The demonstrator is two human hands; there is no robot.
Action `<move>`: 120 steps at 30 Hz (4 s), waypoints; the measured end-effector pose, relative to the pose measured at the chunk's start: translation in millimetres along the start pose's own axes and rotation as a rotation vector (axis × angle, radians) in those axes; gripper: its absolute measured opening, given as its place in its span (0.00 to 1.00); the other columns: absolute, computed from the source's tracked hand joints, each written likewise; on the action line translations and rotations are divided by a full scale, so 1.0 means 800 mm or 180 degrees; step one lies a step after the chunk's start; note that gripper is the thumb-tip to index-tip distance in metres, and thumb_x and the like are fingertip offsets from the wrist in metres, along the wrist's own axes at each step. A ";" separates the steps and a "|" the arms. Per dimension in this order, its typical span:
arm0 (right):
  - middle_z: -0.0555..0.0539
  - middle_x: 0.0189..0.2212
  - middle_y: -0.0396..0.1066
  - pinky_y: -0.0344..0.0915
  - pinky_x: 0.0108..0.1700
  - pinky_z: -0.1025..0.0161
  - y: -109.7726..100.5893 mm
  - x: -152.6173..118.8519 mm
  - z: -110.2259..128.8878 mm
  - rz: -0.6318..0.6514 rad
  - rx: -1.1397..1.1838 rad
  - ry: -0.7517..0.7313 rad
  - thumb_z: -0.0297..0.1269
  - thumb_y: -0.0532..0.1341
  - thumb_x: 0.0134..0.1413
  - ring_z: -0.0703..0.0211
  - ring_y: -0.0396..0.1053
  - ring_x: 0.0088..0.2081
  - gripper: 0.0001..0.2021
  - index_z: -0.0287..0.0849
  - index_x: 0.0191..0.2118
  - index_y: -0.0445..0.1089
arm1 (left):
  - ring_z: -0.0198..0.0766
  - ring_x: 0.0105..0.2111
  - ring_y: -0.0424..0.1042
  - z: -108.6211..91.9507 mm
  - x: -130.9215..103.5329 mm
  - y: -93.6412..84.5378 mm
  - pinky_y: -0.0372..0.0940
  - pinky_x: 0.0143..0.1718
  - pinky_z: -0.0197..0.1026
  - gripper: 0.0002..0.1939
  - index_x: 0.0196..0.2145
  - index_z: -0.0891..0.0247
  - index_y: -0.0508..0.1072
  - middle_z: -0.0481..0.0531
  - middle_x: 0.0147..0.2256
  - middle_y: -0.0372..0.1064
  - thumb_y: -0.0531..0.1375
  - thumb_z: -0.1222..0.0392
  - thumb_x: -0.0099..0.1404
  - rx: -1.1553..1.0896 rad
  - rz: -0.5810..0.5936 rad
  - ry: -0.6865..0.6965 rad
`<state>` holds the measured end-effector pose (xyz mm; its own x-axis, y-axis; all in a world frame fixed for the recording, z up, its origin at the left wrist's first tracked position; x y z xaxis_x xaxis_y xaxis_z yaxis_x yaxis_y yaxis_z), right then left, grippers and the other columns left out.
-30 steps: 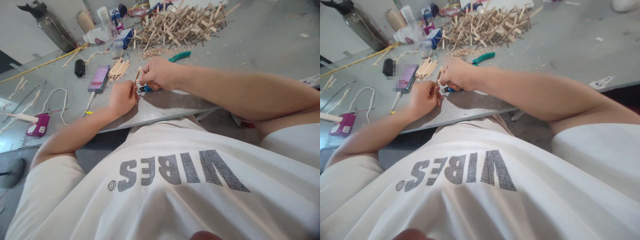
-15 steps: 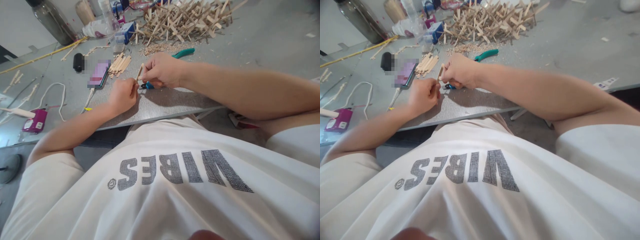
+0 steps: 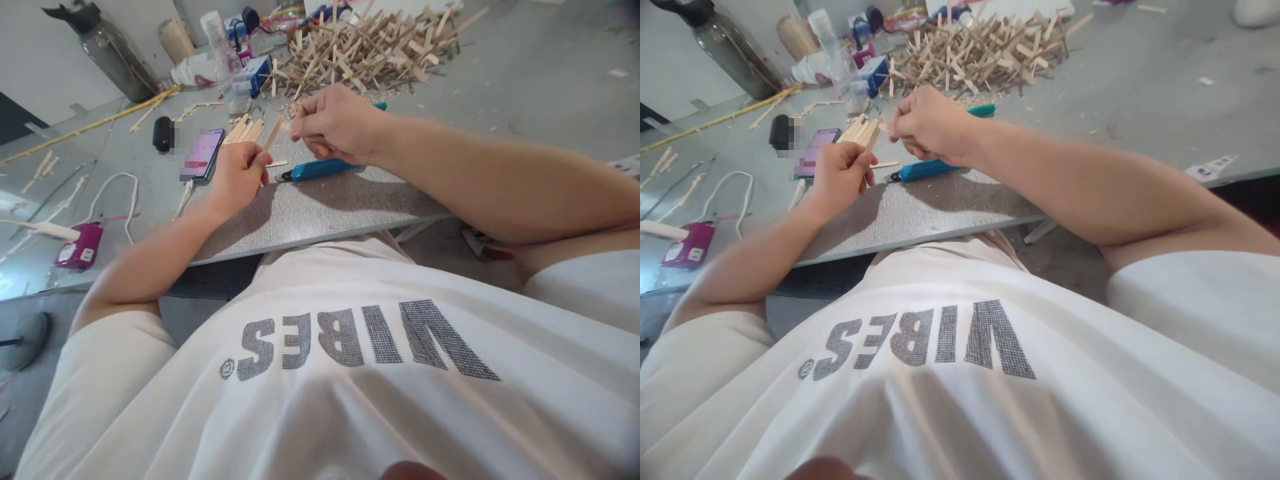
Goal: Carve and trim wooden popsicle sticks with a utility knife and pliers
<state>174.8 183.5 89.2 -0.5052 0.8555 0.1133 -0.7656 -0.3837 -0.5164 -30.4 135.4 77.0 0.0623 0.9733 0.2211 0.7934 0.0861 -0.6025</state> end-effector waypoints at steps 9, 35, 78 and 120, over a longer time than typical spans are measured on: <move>0.41 0.53 0.84 0.71 0.58 0.47 -0.022 -0.011 0.003 -0.0177 -0.2055 -0.0916 0.57 0.50 0.75 0.44 0.79 0.53 0.25 0.51 0.62 0.75 | 0.28 0.16 0.57 -0.006 0.000 0.000 0.52 0.22 0.34 0.18 0.31 0.62 0.78 0.42 0.16 0.64 0.56 0.73 0.78 -0.0059 0.0802 -0.0293; 0.46 0.33 0.79 0.72 0.55 0.48 0.040 -0.043 0.004 0.0860 -0.2880 -0.1103 0.41 0.62 0.74 0.44 0.81 0.46 0.11 0.43 0.45 0.82 | 0.33 0.21 0.69 -0.002 -0.004 -0.008 0.64 0.30 0.42 0.16 0.28 0.61 0.76 0.47 0.23 0.75 0.63 0.70 0.76 0.0776 0.2285 -0.0486; 0.31 0.55 0.80 0.74 0.58 0.41 0.020 -0.022 -0.007 0.0534 -0.2801 -0.0477 0.50 0.51 0.79 0.30 0.80 0.57 0.22 0.42 0.63 0.72 | 0.45 0.37 0.78 0.002 0.003 -0.011 0.68 0.50 0.45 0.10 0.32 0.56 0.70 0.48 0.24 0.73 0.65 0.61 0.73 0.1387 0.0959 0.0135; 0.27 0.50 0.83 0.76 0.54 0.44 0.035 -0.034 0.010 0.0788 -0.3376 -0.0281 0.44 0.47 0.84 0.34 0.83 0.52 0.25 0.33 0.58 0.76 | 0.53 0.48 0.80 -0.002 -0.012 0.005 0.67 0.52 0.52 0.04 0.42 0.57 0.73 0.56 0.38 0.78 0.59 0.63 0.79 0.1968 0.0512 0.0085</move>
<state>163.8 146.4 78.3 -0.6571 0.7518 -0.0558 0.0725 -0.0106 -0.9973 -26.5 125.7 73.7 0.1729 0.9793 0.1052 0.2774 0.0540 -0.9592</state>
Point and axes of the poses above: each hand's wrist, its own x-axis towards the middle knuckle, its own y-axis out of the palm, z = x × y, the point moved 3 cm from there along x, towards the middle knuckle
